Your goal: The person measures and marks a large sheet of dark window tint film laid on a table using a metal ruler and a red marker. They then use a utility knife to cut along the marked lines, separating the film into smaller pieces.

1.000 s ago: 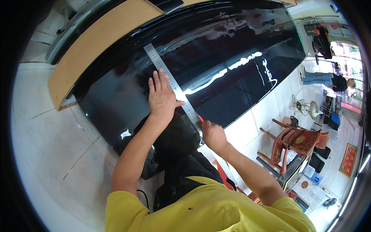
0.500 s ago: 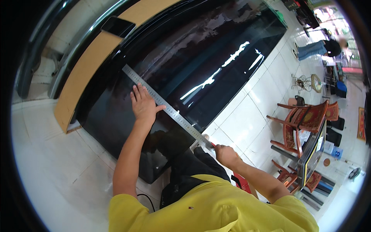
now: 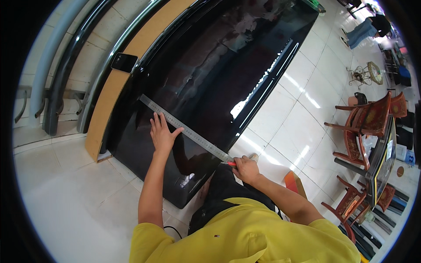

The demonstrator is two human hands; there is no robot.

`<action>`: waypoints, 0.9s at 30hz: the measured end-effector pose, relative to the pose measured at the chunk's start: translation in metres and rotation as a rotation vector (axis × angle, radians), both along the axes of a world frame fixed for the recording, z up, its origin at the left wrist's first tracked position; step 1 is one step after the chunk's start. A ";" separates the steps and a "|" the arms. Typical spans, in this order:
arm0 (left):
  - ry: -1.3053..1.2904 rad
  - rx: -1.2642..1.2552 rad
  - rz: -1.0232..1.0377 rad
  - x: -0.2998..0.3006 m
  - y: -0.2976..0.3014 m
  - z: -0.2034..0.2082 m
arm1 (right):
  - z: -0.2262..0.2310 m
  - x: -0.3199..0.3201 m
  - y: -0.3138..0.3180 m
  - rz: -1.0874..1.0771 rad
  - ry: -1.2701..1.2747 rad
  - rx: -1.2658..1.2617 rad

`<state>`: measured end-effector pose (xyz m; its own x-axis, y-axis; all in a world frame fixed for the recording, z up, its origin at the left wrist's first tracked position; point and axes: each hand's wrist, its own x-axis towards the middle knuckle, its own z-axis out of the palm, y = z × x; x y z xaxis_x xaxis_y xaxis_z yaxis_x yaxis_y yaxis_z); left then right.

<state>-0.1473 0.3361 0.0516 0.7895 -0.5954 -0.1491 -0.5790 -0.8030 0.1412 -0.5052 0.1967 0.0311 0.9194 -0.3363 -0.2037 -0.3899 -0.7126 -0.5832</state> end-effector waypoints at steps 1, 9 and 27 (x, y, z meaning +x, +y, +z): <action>0.004 -0.180 0.050 -0.013 0.004 0.001 | 0.002 -0.007 -0.004 -0.009 -0.016 0.014; 1.075 -0.849 0.618 -0.251 0.004 -0.010 | 0.066 -0.133 -0.083 -0.266 -0.163 0.041; 0.786 -1.370 1.168 -0.320 -0.084 -0.104 | 0.075 -0.188 -0.274 -0.618 -0.249 0.166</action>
<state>-0.4673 0.2518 -0.0520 0.8157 0.0800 -0.5729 0.5547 0.1728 0.8139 -0.6933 -0.0776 0.1059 0.5953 -0.7965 -0.1057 -0.5362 -0.2959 -0.7906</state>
